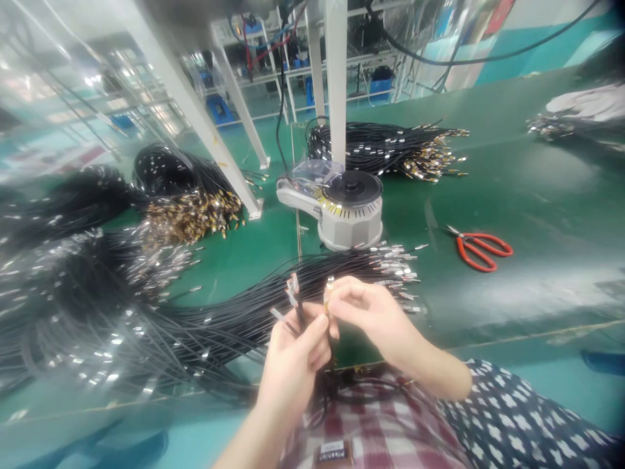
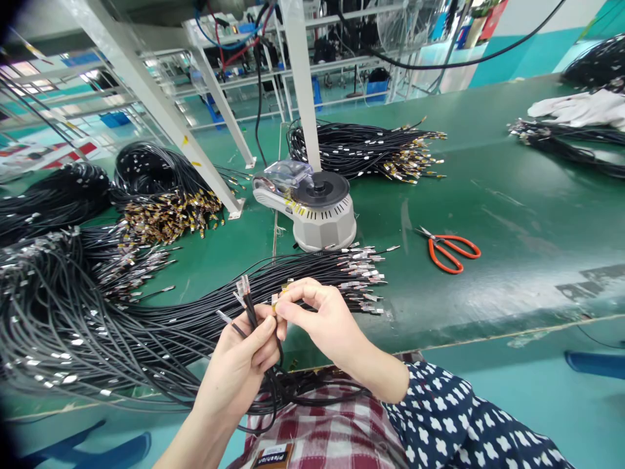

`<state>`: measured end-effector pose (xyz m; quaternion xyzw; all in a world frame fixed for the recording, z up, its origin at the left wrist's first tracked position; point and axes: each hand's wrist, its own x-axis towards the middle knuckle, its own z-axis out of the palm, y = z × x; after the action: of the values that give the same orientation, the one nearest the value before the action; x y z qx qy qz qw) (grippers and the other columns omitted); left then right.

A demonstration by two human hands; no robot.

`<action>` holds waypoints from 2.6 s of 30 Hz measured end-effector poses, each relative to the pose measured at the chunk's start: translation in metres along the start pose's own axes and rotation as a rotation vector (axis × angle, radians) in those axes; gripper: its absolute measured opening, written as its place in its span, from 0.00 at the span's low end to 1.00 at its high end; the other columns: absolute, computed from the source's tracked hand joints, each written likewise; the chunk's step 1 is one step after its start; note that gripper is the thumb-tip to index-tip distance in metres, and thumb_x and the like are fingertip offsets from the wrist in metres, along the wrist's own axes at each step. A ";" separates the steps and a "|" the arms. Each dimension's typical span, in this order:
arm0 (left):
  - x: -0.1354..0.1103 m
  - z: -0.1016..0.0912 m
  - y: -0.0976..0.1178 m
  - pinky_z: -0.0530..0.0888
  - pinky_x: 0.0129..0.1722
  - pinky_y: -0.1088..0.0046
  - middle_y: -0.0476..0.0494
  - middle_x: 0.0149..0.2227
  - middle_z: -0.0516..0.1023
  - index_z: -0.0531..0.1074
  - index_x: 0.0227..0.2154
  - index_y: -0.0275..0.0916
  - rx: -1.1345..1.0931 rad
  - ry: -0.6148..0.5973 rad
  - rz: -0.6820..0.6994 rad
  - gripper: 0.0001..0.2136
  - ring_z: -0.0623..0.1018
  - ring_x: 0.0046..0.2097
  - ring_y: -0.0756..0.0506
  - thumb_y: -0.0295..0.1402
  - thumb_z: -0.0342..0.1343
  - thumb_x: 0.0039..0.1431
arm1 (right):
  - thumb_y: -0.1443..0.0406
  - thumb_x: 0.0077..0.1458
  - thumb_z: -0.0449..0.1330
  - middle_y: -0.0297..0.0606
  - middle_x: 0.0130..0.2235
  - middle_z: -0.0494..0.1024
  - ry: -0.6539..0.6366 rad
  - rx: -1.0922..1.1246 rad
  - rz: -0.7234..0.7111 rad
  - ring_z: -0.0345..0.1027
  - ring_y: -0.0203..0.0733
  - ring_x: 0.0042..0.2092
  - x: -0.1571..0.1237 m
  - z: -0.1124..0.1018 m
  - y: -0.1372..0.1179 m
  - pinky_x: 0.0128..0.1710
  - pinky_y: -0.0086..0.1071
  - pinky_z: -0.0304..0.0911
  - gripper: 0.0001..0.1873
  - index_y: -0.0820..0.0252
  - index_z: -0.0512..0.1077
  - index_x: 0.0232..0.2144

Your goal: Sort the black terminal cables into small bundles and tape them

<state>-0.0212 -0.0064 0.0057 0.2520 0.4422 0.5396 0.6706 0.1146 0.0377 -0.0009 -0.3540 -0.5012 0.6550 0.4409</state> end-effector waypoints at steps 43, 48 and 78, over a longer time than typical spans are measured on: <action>0.006 0.005 -0.004 0.70 0.28 0.75 0.46 0.26 0.76 0.77 0.29 0.34 0.031 0.162 0.178 0.10 0.73 0.28 0.50 0.36 0.65 0.51 | 0.62 0.54 0.63 0.40 0.47 0.73 0.011 -0.598 -0.134 0.65 0.48 0.53 -0.001 -0.027 -0.025 0.56 0.43 0.57 0.07 0.56 0.77 0.25; 0.000 0.004 0.001 0.50 0.16 0.82 0.52 0.22 0.70 0.75 0.33 0.34 0.113 0.059 0.017 0.13 0.53 0.16 0.61 0.35 0.68 0.46 | 0.62 0.55 0.62 0.39 0.50 0.73 -0.186 -0.593 -0.141 0.62 0.48 0.57 -0.002 -0.036 -0.032 0.59 0.45 0.54 0.08 0.55 0.76 0.25; 0.001 0.007 -0.004 0.51 0.15 0.83 0.50 0.22 0.72 0.77 0.36 0.35 0.173 0.000 0.012 0.10 0.55 0.16 0.61 0.30 0.66 0.50 | 0.72 0.49 0.61 0.29 0.29 0.80 -0.397 -0.646 -0.021 0.73 0.41 0.36 0.012 -0.040 -0.066 0.38 0.32 0.63 0.14 0.55 0.59 0.33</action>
<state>-0.0132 -0.0055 0.0048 0.3117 0.4857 0.5034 0.6431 0.1608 0.0698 0.0530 -0.3356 -0.7612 0.5146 0.2075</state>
